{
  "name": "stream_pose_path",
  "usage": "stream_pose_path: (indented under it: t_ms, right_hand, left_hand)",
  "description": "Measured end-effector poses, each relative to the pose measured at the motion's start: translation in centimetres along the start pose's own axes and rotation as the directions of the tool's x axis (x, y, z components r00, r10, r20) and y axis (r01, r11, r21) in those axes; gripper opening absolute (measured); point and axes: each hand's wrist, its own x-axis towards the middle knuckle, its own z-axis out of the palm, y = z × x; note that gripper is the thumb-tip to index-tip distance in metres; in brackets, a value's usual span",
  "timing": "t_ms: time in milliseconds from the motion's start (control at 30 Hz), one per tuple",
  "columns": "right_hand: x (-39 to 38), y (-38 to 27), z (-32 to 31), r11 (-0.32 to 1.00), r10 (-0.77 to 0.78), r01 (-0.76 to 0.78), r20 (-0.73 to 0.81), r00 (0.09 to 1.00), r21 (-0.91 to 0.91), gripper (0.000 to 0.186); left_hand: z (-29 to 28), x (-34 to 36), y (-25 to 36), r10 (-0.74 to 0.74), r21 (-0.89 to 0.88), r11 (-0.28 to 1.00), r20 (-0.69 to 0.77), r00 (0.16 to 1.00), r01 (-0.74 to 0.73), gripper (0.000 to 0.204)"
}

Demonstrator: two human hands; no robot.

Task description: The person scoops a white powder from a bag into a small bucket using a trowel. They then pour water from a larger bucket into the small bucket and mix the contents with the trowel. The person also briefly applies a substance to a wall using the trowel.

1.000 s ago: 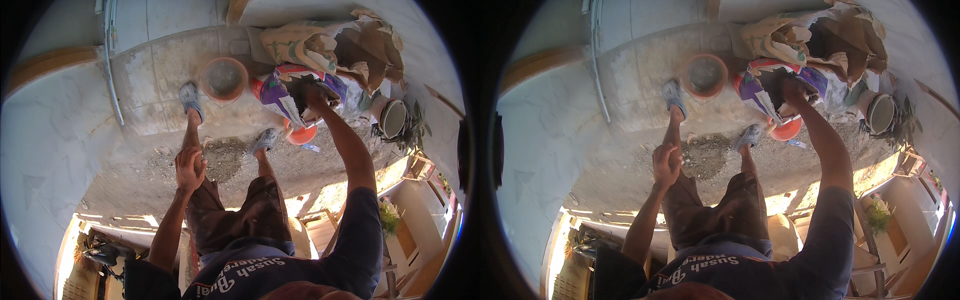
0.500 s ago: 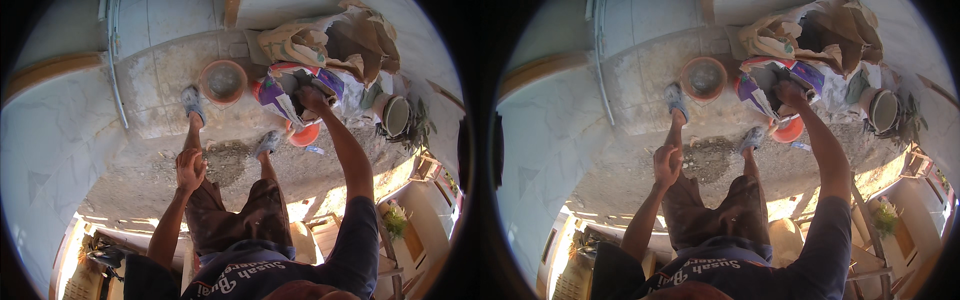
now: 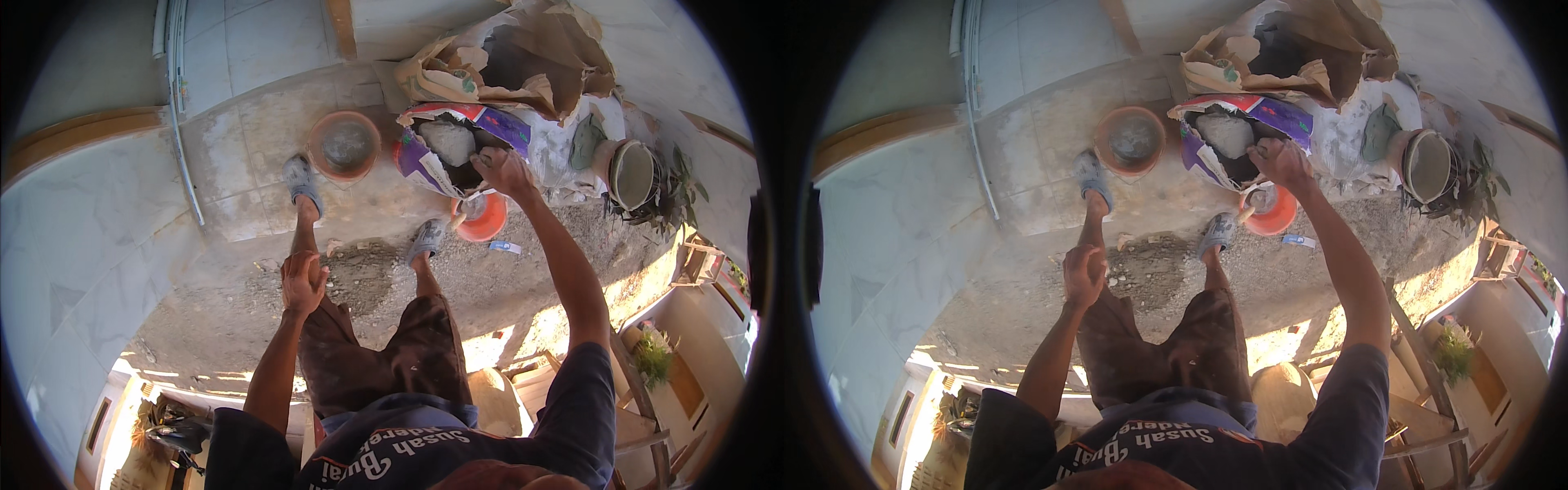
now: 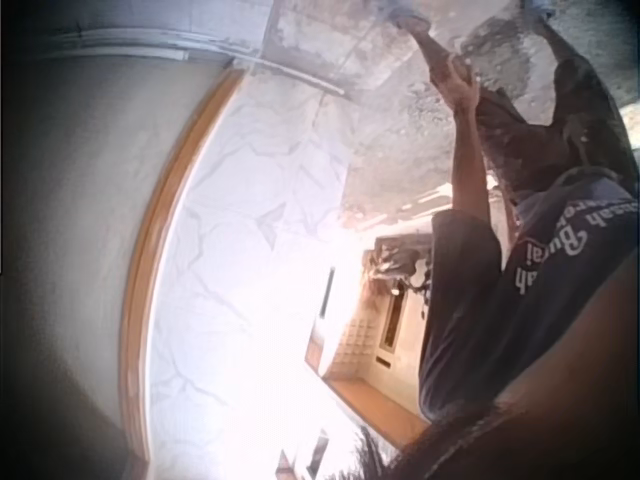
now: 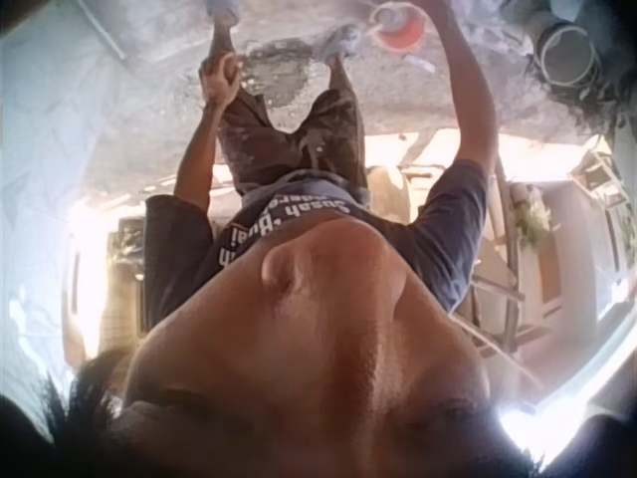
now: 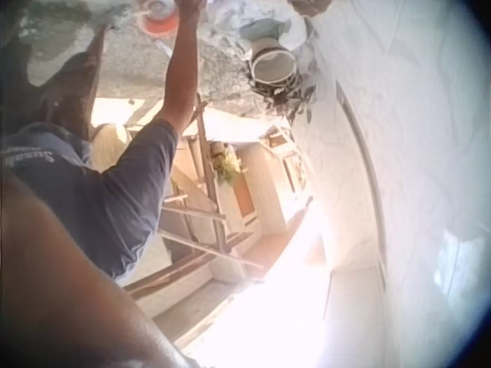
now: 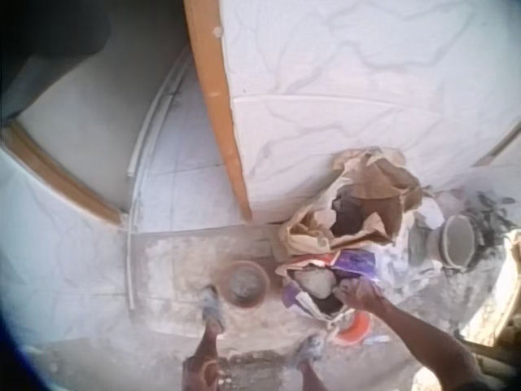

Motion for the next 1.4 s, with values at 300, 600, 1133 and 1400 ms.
stream_pose_path:
  t_ms: [300, 600, 1133, 1400]
  right_hand:
    - [-4.6, -3.7, -8.1, 0.993, 0.107, -0.111, 0.084, 0.991, 0.042, 0.031]
    - [-5.3, -9.7, -12.1, 0.989, 0.116, -0.127, 0.15, 0.982, 0.069, 0.034]
    - [0.9, -21.0, 20.2, 0.894, 0.085, -0.136, 0.136, 0.987, 0.427, 0.04]
    - [8.1, -13.3, 36.5, 0.971, 0.072, -0.078, 0.035, 0.997, 0.227, 0.039]
  left_hand:
    - [0.8, -0.2, 0.4, -0.021, -0.003, 1.0, 0.019, 1.0, 0.021, 0.036]
    - [0.1, -0.4, -0.1, -0.031, -0.038, 0.999, 0.0, 1.0, 0.031, 0.034]
    - [-3.6, -0.7, -2.4, -0.07, -0.047, 0.997, -0.018, 0.997, 0.069, 0.04]
    - [-3.5, -0.6, -5.0, -0.07, -0.135, 0.988, -0.011, 0.997, 0.068, 0.044]
